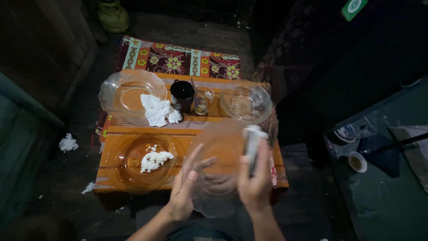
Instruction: Wiping and cleaning glass plates with a cloth
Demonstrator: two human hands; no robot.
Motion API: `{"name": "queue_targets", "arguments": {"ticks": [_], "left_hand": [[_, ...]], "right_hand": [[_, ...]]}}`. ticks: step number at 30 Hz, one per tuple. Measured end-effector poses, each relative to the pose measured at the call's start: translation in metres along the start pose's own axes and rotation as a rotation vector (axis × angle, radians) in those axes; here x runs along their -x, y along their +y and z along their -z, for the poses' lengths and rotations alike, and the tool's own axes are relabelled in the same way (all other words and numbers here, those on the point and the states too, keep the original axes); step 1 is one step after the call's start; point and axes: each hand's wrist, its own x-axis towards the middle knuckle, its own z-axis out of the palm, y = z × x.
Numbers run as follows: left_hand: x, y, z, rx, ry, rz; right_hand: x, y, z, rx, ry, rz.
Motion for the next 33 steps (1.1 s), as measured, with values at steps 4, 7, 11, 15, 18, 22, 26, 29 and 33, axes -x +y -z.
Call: {"name": "queue_targets", "arguments": {"ticks": [4, 7, 11, 15, 18, 22, 26, 29, 33], "left_hand": [[0.001, -0.014, 0.005, -0.39, 0.073, -0.111], [0.006, -0.025, 0.019, -0.076, 0.076, -0.029], [0.003, -0.011, 0.008, -0.179, 0.0, -0.038], [0.0, -0.016, 0.01, -0.046, -0.01, -0.018], [-0.006, -0.004, 0.006, -0.157, -0.01, -0.017], [-0.005, -0.018, 0.013, -0.165, -0.015, -0.063], [-0.001, -0.032, 0.029, -0.278, 0.148, 0.045], [-0.005, -0.026, 0.03, -0.315, 0.126, 0.034], [0.001, -0.023, 0.02, 0.04, 0.073, 0.18]], "right_hand": [[0.025, 0.002, -0.01, -0.352, -0.812, 0.38], [-0.006, -0.029, -0.001, -0.435, -0.764, 0.518], [-0.006, -0.005, -0.026, -0.119, -0.412, 0.266], [0.001, -0.01, -0.034, -0.194, -0.55, 0.342], [0.003, -0.002, -0.043, -0.255, -0.639, 0.442], [-0.022, -0.024, -0.051, -0.03, -0.563, -0.056], [0.007, -0.018, -0.048, -0.389, -0.732, 0.337], [-0.006, -0.018, -0.046, -0.63, -0.878, 0.391], [-0.016, -0.024, -0.048, -0.168, -0.618, 0.068]]}}
